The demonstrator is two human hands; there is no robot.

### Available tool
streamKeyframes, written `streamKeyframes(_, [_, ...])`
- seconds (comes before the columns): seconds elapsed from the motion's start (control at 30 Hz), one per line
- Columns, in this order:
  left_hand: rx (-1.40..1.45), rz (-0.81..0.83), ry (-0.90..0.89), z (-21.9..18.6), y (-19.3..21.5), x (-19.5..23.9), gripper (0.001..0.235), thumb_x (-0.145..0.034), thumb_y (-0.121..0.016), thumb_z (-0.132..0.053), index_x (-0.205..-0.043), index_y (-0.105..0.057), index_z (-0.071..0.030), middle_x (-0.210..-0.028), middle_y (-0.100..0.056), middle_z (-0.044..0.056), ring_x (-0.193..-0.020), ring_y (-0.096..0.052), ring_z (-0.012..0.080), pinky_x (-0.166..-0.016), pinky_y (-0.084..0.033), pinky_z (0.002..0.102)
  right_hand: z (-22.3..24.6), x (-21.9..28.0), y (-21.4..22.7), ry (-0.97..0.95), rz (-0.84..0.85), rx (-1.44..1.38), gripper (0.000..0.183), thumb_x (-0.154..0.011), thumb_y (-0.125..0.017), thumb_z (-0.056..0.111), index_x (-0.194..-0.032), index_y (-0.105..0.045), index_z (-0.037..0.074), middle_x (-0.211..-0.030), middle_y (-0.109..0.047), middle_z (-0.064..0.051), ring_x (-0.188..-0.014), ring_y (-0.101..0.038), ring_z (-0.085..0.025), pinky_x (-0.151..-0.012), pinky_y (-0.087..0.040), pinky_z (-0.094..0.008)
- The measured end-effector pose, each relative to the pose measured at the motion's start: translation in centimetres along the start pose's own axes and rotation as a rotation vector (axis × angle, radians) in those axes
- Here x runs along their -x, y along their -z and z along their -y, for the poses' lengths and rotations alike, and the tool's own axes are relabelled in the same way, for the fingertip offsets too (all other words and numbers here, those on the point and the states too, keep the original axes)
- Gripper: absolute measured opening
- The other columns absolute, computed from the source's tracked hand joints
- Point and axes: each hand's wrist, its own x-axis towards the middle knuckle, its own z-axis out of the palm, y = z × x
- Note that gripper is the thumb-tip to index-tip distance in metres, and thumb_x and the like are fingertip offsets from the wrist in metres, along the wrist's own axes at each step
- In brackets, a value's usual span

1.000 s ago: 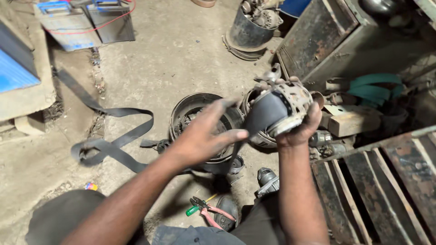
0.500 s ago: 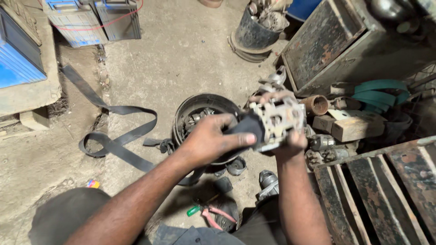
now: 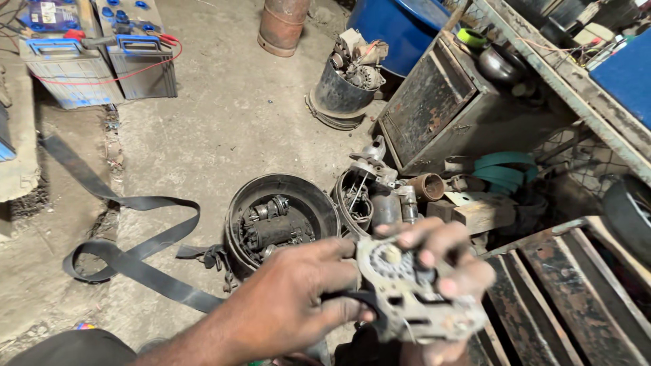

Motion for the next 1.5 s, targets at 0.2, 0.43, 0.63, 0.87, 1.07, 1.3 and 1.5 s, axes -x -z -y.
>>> streamKeyframes(0.2, [0.055, 0.020, -0.203, -0.8, -0.1, 0.8, 0.033, -0.085, -0.079, -0.010, -0.117, -0.073, -0.004, -0.142, -0.061, 0.020, -0.131, -0.062, 0.0308, -0.104, -0.053, 0.039, 1.2, 0.1, -0.4, 0.056, -0.030, -0.040, 0.035, -0.089, -0.084, 0.029, -0.120, -0.068, 0.029, -0.113, -0.057, -0.001, -0.120, -0.057, -0.032, -0.114, -0.043, -0.078])
streamKeyframes(0.43, [0.089, 0.058, -0.207, -0.9, 0.4, 1.0, 0.036, -0.081, -0.078, -0.003, -0.116, -0.070, -0.003, -0.144, -0.061, 0.019, -0.133, -0.063, 0.0321, -0.104, -0.053, 0.040, 2.0, -1.0, 0.6, 0.058, 0.075, -0.076, 0.028, -0.092, -0.079, 0.028, -0.119, -0.069, 0.031, -0.116, -0.059, -0.004, -0.123, -0.056, -0.035, -0.115, -0.039, -0.078])
streamKeyframes(0.63, [0.157, 0.098, -0.262, -0.4, 0.8, 0.5, 0.036, -0.084, -0.075, -0.004, -0.119, -0.069, -0.003, -0.147, -0.060, 0.021, -0.132, -0.064, 0.0344, -0.104, -0.053, 0.041, 1.7, 0.2, -0.3, 0.073, 0.001, -0.031, 0.035, -0.089, -0.082, 0.025, -0.120, -0.069, 0.032, -0.119, -0.056, -0.006, -0.122, -0.056, -0.033, -0.112, -0.042, -0.074])
streamKeyframes(0.87, [0.082, 0.178, -0.275, 0.4, 1.3, 0.3, 0.023, -0.081, -0.075, -0.003, -0.103, -0.068, 0.000, -0.150, -0.055, 0.028, -0.137, -0.061, 0.0376, -0.106, -0.051, 0.043, 1.7, 0.2, 0.9, 0.026, 0.042, -0.034, 0.036, -0.087, -0.083, 0.024, -0.119, -0.069, 0.034, -0.113, -0.058, -0.007, -0.118, -0.058, -0.034, -0.109, -0.043, -0.080])
streamKeyframes(1.07, [0.199, 0.217, -0.197, 0.2, 1.6, 0.3, 0.020, -0.086, -0.072, -0.005, -0.104, -0.067, -0.001, -0.147, -0.056, 0.026, -0.132, -0.063, 0.0357, -0.104, -0.050, 0.043, 2.2, 0.2, 1.4, -0.049, 0.064, -0.010, 0.036, -0.091, -0.081, 0.025, -0.123, -0.069, 0.035, -0.114, -0.058, -0.007, -0.120, -0.057, -0.033, -0.111, -0.039, -0.080])
streamKeyframes(1.3, [0.182, 0.214, -0.226, -0.1, 1.6, 0.3, 0.023, -0.088, -0.072, -0.007, -0.110, -0.069, -0.001, -0.147, -0.058, 0.025, -0.132, -0.062, 0.0368, -0.105, -0.049, 0.044, 2.0, 0.1, 0.6, -0.035, 0.007, 0.018, 0.031, -0.088, -0.082, 0.027, -0.115, -0.068, 0.033, -0.105, -0.056, -0.006, -0.113, -0.056, -0.031, -0.110, -0.039, -0.085])
streamKeyframes(1.5, [0.160, 0.253, -0.186, -0.2, 1.8, 0.5, 0.023, -0.092, -0.073, -0.014, -0.110, -0.069, 0.000, -0.148, -0.057, 0.023, -0.134, -0.061, 0.0348, -0.107, -0.049, 0.043, 2.5, -0.8, 0.4, -0.079, 0.087, -0.056, 0.018, -0.096, -0.075, 0.029, -0.112, -0.069, 0.034, -0.106, -0.056, -0.007, -0.113, -0.055, -0.033, -0.116, -0.036, -0.084])
